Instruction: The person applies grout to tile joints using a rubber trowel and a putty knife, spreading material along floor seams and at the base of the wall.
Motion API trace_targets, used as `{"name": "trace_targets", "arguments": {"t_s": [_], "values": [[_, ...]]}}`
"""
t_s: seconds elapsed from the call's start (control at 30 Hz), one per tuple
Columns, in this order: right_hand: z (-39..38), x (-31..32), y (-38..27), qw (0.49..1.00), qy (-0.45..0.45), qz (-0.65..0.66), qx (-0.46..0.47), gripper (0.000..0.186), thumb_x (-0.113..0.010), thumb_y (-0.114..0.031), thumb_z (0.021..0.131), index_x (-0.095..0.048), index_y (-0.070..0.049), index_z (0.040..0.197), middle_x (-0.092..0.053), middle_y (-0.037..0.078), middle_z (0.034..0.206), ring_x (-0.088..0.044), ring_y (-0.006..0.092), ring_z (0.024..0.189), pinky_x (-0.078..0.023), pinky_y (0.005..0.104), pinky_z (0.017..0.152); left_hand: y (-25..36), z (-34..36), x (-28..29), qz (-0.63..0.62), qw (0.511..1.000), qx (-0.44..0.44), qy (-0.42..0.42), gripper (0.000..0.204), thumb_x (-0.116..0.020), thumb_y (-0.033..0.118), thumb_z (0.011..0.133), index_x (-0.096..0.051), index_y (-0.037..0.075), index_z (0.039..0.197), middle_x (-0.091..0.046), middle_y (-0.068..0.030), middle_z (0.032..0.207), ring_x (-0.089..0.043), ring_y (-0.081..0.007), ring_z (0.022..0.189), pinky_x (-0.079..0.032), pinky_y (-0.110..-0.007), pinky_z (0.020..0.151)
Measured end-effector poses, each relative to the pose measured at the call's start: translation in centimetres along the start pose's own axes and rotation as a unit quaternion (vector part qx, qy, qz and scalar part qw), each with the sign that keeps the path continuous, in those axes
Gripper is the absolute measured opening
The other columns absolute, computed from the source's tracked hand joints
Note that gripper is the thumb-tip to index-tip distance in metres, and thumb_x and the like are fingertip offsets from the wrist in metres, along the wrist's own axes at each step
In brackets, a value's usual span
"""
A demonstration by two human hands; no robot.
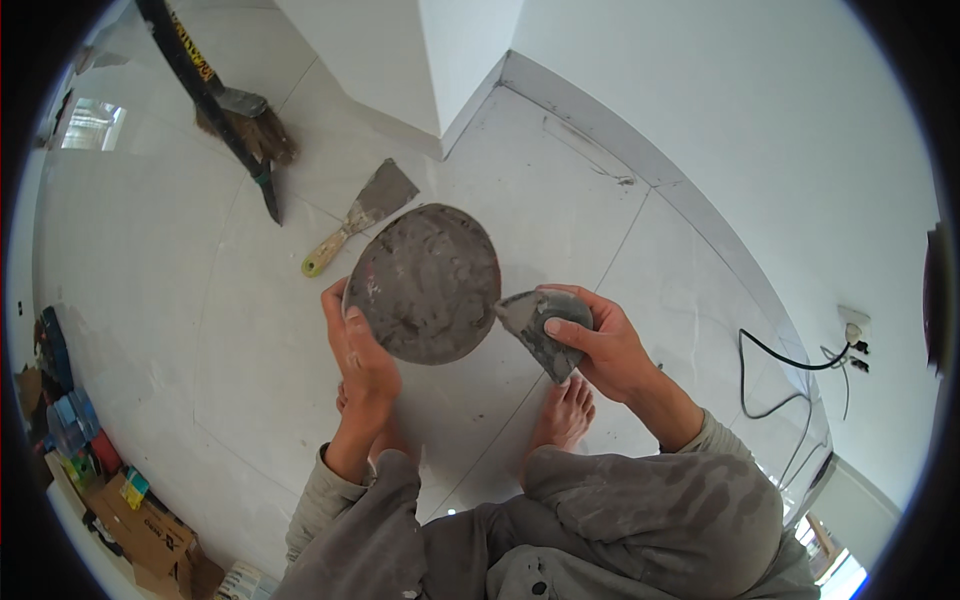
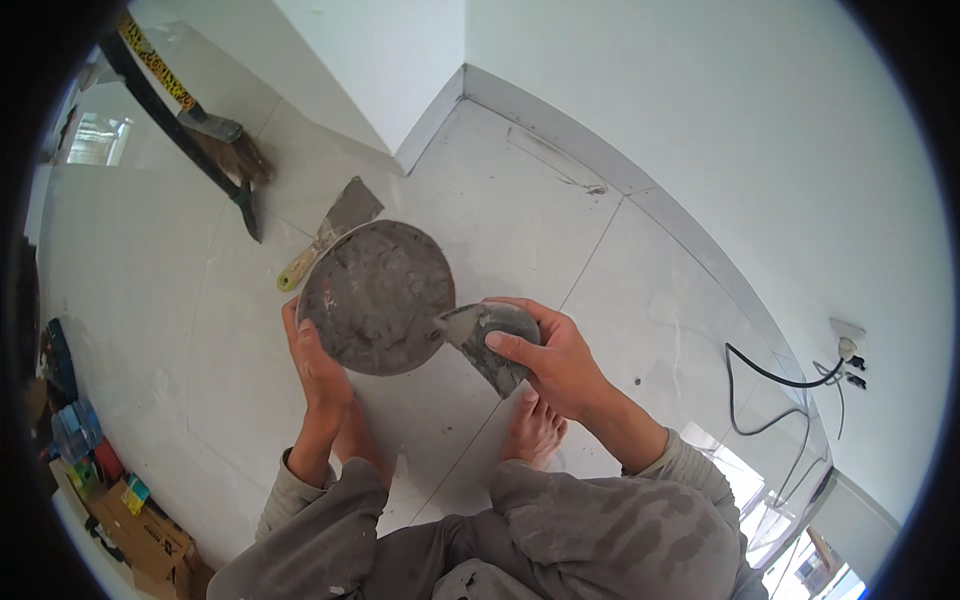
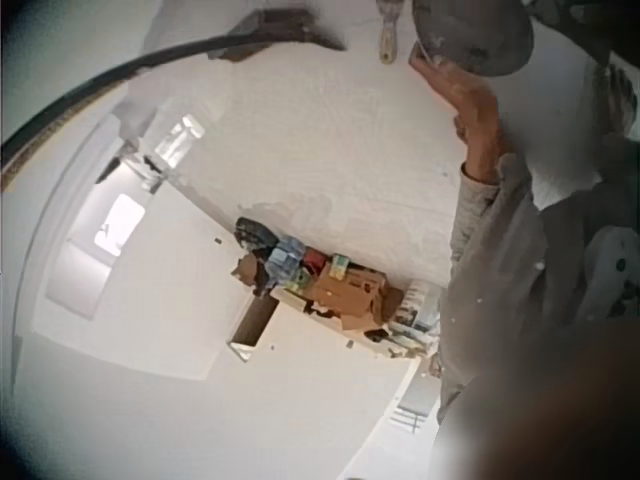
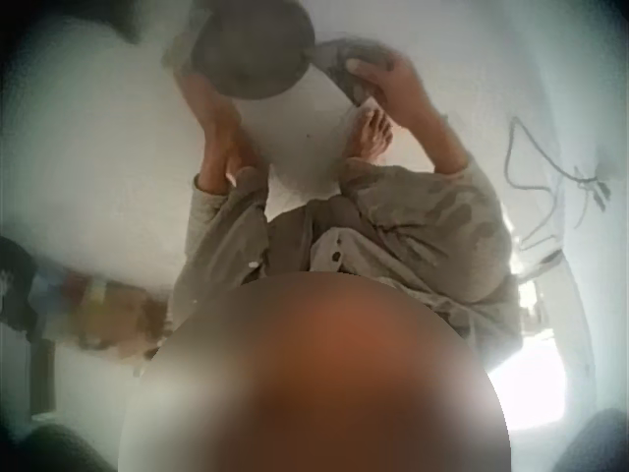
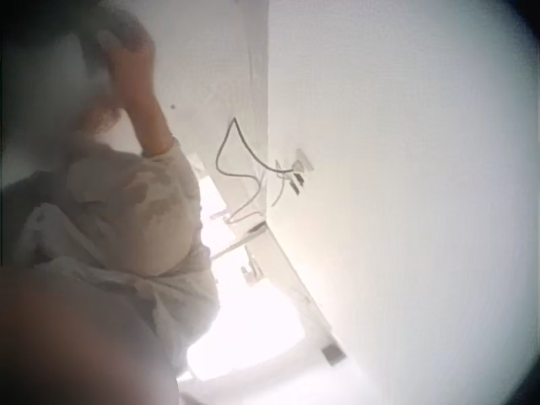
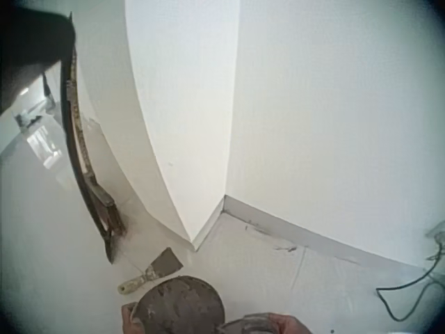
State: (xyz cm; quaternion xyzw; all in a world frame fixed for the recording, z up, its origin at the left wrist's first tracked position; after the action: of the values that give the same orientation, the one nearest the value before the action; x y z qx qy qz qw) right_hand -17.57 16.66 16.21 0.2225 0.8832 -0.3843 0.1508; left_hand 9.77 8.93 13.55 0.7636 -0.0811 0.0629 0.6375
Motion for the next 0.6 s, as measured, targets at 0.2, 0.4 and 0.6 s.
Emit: {"name": "trace_targets", "arguments": {"t_s": [0.2,0.4,0.6], "values": [[2.5,6.8,-5.9,0.882,0.255,-0.330,0.220,0.033,-0.074,-0.006,0.092,-0.070,0.000,0.124,-0.073,0.008,0.115,-0.067,0.0162,0.101,-0.054,0.0306,0.085,-0.5,-0.5,2.3,0.010,1.000,0.017,-0.010,0.059,-0.034,0.045,0.105,-0.042,-0.007,0.133,-0.058,-0.0199,0.123,-0.057,-0.0259,0.116,-0.044,-0.036,0.103],[11.4,7.6,-10.7,0.379,0.089,-0.755,0.528,0.038,-0.072,-0.002,0.079,-0.073,-0.002,0.117,-0.069,0.005,0.118,-0.061,0.0219,0.103,-0.051,0.0347,0.088,-0.8,-2.1,4.6,0.015,0.999,0.029,-0.002,0.063,-0.037,0.051,0.104,-0.044,-0.006,0.128,-0.057,-0.0176,0.118,-0.057,-0.0233,0.112,-0.045,-0.035,0.099],[18.8,5.0,-10.6,0.188,0.015,-0.826,0.531,0.033,-0.067,-0.008,0.082,-0.073,-0.002,0.114,-0.068,0.004,0.122,-0.058,0.0218,0.109,-0.049,0.0331,0.091,-1.5,-3.5,6.4,0.008,0.999,-0.002,0.050,0.063,-0.038,0.051,0.104,-0.046,-0.006,0.129,-0.058,-0.0166,0.117,-0.056,-0.0225,0.110,-0.046,-0.035,0.097]]}}
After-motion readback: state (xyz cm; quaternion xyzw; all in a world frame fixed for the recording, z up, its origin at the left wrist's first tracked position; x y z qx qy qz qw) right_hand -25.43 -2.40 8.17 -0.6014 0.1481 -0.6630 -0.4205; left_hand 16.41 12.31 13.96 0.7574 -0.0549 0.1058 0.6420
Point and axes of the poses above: each hand's wrist, its own z-axis towards the middle knuckle, its own x-axis out of the back of the hand, y = z × x, the point moved 1 cm from there along z, towards the middle knuckle
